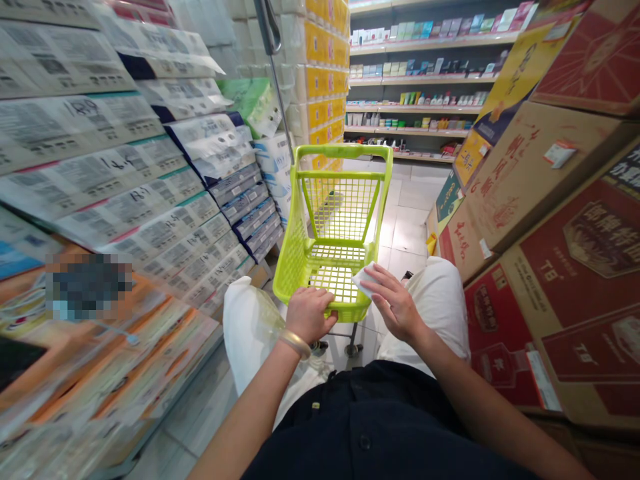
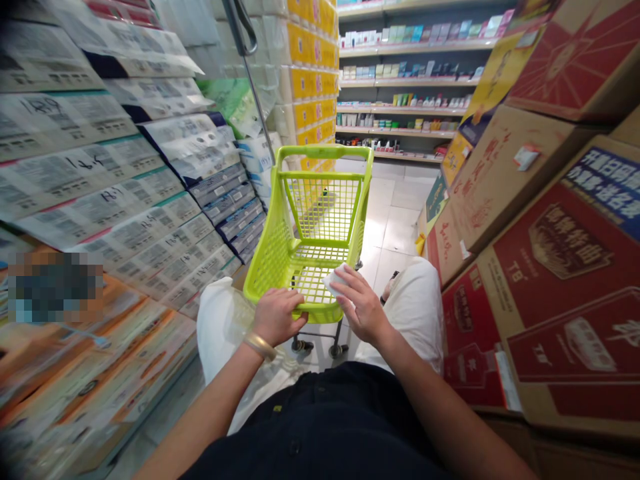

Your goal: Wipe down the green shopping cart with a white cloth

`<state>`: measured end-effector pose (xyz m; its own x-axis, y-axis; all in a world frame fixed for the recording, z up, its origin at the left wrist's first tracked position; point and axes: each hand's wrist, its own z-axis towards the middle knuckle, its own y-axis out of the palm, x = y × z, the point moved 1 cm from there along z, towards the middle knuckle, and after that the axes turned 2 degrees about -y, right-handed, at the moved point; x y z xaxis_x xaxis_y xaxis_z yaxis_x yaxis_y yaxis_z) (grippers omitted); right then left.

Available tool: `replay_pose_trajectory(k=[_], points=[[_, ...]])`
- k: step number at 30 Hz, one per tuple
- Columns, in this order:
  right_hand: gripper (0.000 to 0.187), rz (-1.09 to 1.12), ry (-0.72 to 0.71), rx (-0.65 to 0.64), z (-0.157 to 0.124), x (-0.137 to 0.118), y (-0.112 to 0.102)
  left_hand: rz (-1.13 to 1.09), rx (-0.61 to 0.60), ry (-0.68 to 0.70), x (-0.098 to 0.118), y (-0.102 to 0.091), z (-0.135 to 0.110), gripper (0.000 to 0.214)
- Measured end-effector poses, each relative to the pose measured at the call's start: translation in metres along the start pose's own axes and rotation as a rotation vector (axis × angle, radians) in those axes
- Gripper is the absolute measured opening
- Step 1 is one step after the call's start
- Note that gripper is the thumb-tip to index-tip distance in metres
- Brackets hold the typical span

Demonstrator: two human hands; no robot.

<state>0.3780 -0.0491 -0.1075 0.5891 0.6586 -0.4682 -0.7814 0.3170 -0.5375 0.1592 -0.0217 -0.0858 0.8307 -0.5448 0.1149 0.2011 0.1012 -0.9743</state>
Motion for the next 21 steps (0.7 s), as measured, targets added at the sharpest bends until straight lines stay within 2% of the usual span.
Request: replay_pose_trajectory(k=[3,6,12,18,21], points=[[0.027,-0.06,0.053,0.104,0.007,0.006,0.004,0.001,-0.001,-0.001,0.0,0.0,0.0,0.008],[0.024,-0.094,0.04,0.134,0.01,0.003,0.005,-0.003,0.0,-0.001,0.0,-0.001,0.0,0.008],[0.033,-0.062,-0.095,-0.027,-0.004,-0.017,0.003,-0.002,0.006,-0.004,-0.002,0.0,-0.002,0.008],[0.044,-0.139,-0.156,-0.069,0.002,-0.007,-0.005,0.019,0.003,0.007,-0.002,-0.001,-0.003,0.009],[0.042,-0.113,-0.221,-0.176,0.005,-0.008,-0.008,0.0,0.01,0.004,-0.002,-0.001,-0.003,0.009]])
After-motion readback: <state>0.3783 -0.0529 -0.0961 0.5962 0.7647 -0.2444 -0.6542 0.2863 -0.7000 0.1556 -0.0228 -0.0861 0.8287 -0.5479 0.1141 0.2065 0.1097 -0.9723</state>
